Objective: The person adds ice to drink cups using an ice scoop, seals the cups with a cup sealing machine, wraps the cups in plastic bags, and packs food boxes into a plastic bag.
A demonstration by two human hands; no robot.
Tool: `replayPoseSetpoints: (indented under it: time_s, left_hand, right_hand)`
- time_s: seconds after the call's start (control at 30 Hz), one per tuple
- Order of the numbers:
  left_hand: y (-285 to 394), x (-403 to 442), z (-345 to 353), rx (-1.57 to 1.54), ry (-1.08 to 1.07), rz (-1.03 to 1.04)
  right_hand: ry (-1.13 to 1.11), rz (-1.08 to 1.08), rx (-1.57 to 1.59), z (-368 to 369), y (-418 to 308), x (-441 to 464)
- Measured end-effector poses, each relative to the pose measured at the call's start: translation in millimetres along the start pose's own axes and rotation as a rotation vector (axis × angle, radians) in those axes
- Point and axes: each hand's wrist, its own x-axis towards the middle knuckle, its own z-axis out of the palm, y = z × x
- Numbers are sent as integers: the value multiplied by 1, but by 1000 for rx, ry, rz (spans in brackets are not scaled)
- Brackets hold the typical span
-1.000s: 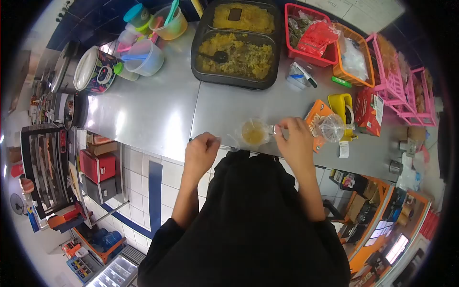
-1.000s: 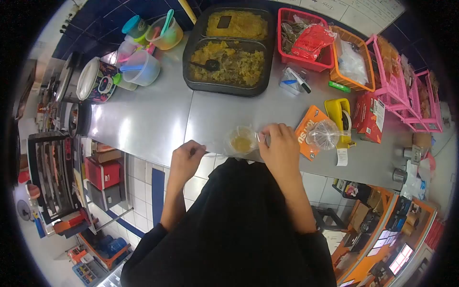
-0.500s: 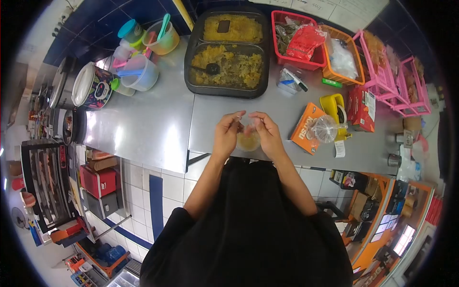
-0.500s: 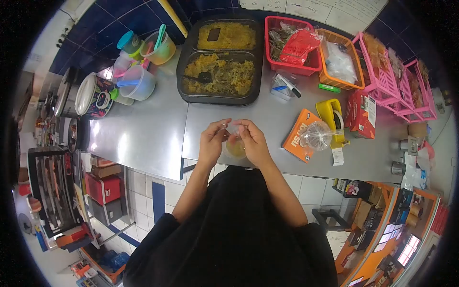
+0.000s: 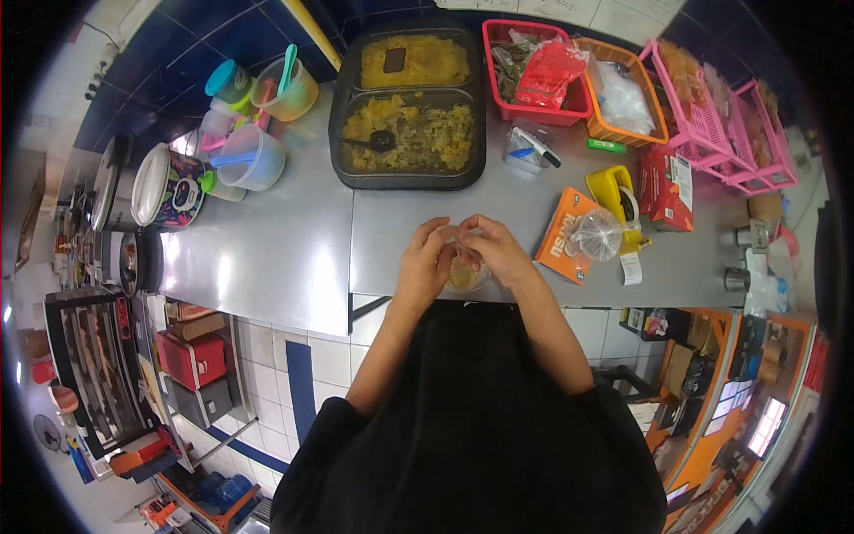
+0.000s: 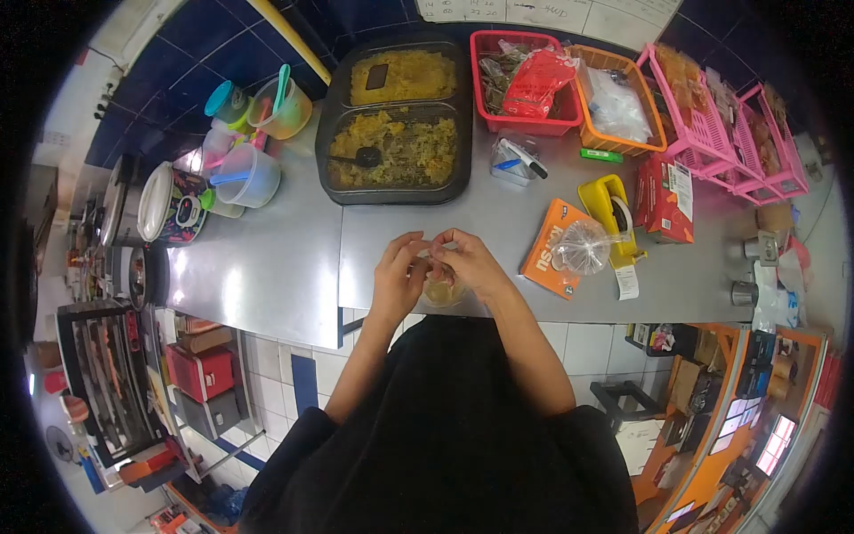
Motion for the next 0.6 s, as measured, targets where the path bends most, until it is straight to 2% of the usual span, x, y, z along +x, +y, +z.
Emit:
replayPoseSetpoints:
  time_s: [0.03,0.17,0.23,0.27,0.3,0.33,0.37,0.4,0.43,0.47,0.53,0.6]
  left_hand:
    - [-1,-2,-1,114,29,126]
    - [1,-12,9,131,109,116]
    - [-1,-14,17,-83,242,-66]
    - [-4,-15,18,-82,244,-67]
    - [-8,-15,19,-376,274,-324]
    - [-7,-12,17,-671,297,-582]
    - [-8,-8,15,-670,301,-583]
    - [-9,-4,13,-756,287,-682]
    - [-9,-2,10,-844,272,-781]
    - [-12,-5,8,-844,274,-783]
    - [-16,-7,13,-834,233,-721]
    - [-18,-13,12,-639,236,-588]
  right_hand:
    - [-10,10,54,-1,3,2]
    - [-25,57,112,3,7,5]
    - [-21,-1,100,8,0,1]
    - [-19,-59,87,11,-4,-1]
    - [-23,-60,85,11,-6,-4]
    - [-76,-184,-121,10,-6,-10]
    - [-129,-308,-327,9,-6,-14]
    - [-134,-306,-328,7,-7,-15]
    - [-177,-417,-482,5,-8,-17]
    - [-215,-530,-634,3,-8,-19]
    - [-177,-525,-697,0,-1,-13]
    - [-71,-534,-779,-6,6,-14]
